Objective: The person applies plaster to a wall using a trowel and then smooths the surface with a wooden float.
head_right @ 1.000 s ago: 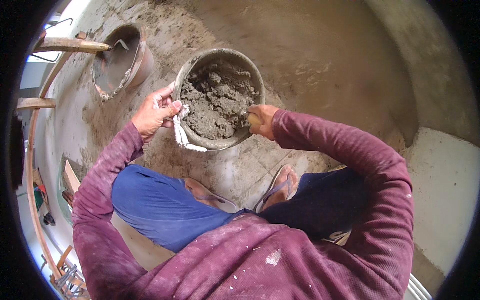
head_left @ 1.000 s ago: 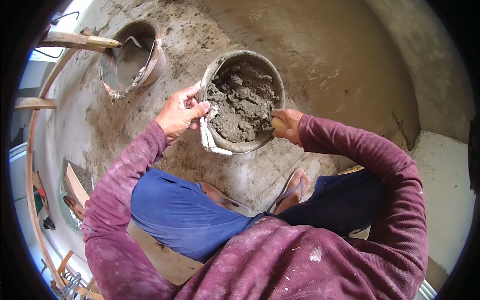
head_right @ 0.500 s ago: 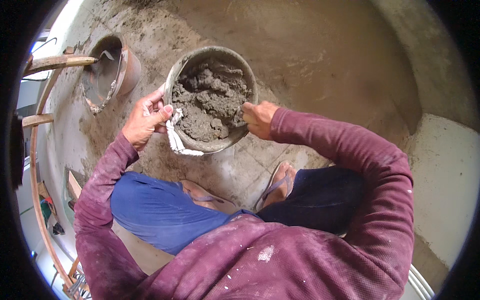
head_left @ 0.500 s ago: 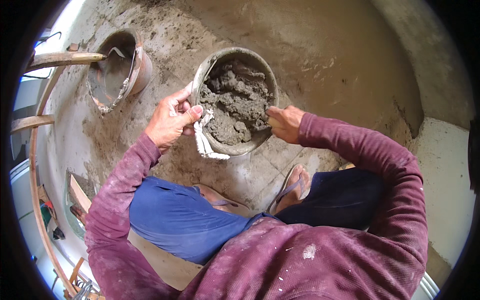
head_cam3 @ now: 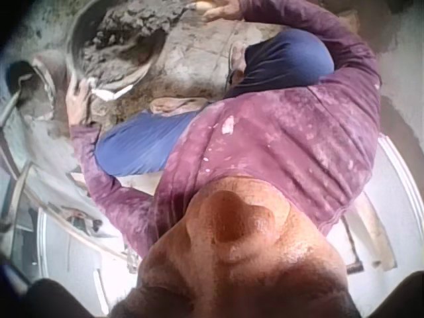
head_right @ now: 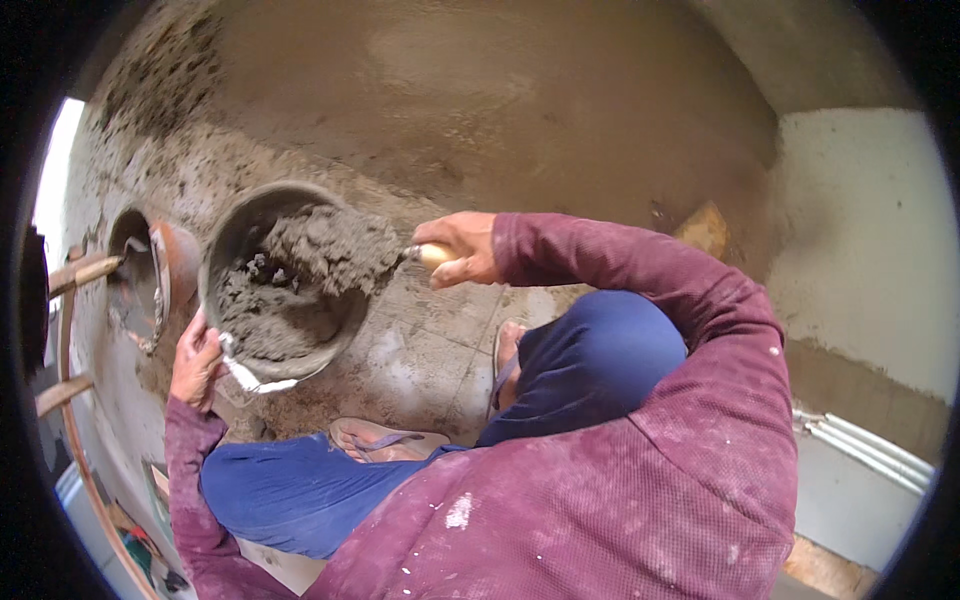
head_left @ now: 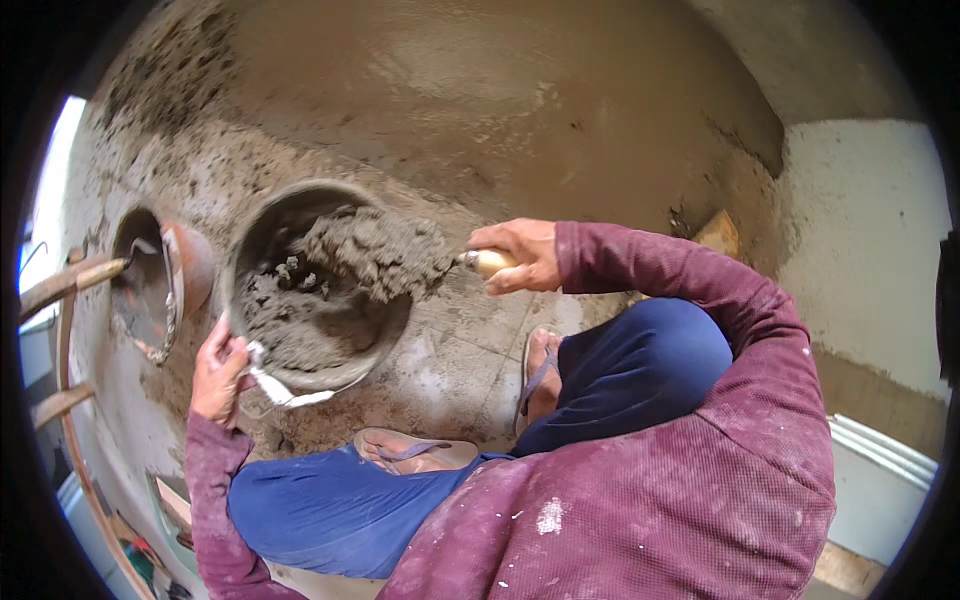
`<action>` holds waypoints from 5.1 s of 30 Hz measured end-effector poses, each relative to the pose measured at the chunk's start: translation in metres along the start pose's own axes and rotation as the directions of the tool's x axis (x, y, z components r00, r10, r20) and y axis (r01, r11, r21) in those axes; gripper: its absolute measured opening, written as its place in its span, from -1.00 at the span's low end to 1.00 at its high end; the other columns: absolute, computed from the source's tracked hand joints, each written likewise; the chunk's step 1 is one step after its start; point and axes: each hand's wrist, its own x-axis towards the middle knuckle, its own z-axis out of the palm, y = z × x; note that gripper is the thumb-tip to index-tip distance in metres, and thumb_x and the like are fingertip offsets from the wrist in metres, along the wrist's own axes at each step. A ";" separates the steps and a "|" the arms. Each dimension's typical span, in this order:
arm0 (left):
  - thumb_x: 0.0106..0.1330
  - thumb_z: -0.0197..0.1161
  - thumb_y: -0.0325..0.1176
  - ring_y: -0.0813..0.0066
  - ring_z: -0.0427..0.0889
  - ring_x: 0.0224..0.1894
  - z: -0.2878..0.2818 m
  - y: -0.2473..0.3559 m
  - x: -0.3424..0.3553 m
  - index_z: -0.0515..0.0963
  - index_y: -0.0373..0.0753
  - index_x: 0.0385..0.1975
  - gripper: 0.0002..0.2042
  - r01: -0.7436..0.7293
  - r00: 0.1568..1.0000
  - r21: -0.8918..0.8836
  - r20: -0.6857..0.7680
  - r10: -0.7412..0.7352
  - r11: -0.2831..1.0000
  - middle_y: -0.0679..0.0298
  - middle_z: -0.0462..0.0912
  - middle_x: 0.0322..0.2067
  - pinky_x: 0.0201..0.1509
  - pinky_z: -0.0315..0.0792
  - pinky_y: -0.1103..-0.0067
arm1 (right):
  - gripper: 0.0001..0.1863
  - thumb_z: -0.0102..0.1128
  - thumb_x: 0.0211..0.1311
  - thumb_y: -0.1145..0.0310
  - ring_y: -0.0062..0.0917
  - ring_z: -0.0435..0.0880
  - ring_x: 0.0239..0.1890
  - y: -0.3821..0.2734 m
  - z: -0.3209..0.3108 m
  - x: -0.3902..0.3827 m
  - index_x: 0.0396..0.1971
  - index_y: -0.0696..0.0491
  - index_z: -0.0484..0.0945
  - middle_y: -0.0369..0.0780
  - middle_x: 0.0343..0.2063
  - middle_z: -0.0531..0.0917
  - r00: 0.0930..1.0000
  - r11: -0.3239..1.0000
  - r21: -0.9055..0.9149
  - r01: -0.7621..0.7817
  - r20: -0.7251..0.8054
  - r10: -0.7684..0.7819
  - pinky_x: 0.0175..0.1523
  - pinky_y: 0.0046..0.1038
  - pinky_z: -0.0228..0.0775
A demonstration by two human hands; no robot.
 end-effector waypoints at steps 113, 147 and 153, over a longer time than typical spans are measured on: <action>0.19 0.14 -0.29 0.04 0.47 -0.15 0.106 0.058 -0.050 0.34 -0.21 0.09 -0.56 -0.382 0.924 0.854 0.362 0.124 0.352 0.02 0.46 -0.18 -0.06 0.35 0.39 | -0.57 -0.26 0.23 0.12 -0.06 0.49 -0.06 0.167 -0.047 -0.055 -0.09 0.12 0.38 0.08 -0.16 0.53 0.363 0.528 0.112 -0.842 -0.605 0.708 0.04 -0.14 0.29; 0.24 0.07 -0.34 0.09 0.46 -0.16 0.120 0.065 -0.039 0.32 -0.23 0.10 -0.60 -0.417 0.904 0.839 0.421 0.069 0.349 0.03 0.46 -0.21 -0.05 0.33 0.43 | -0.57 -0.22 0.21 0.11 0.00 0.50 -0.13 0.176 0.048 -0.012 -0.13 0.15 0.38 0.11 -0.23 0.54 0.587 0.761 0.212 -0.613 -0.522 0.619 -0.02 -0.10 0.31; 0.24 0.09 -0.32 0.08 0.47 -0.14 0.118 0.060 -0.052 0.32 -0.21 0.10 -0.59 -0.373 0.925 0.862 0.373 0.071 0.344 0.02 0.46 -0.19 -0.04 0.34 0.43 | -0.56 -0.31 0.24 0.12 0.01 0.49 -0.10 0.214 -0.032 -0.132 -0.12 0.15 0.35 0.17 -0.20 0.51 0.233 0.464 0.237 -0.853 -0.623 0.746 0.01 -0.12 0.30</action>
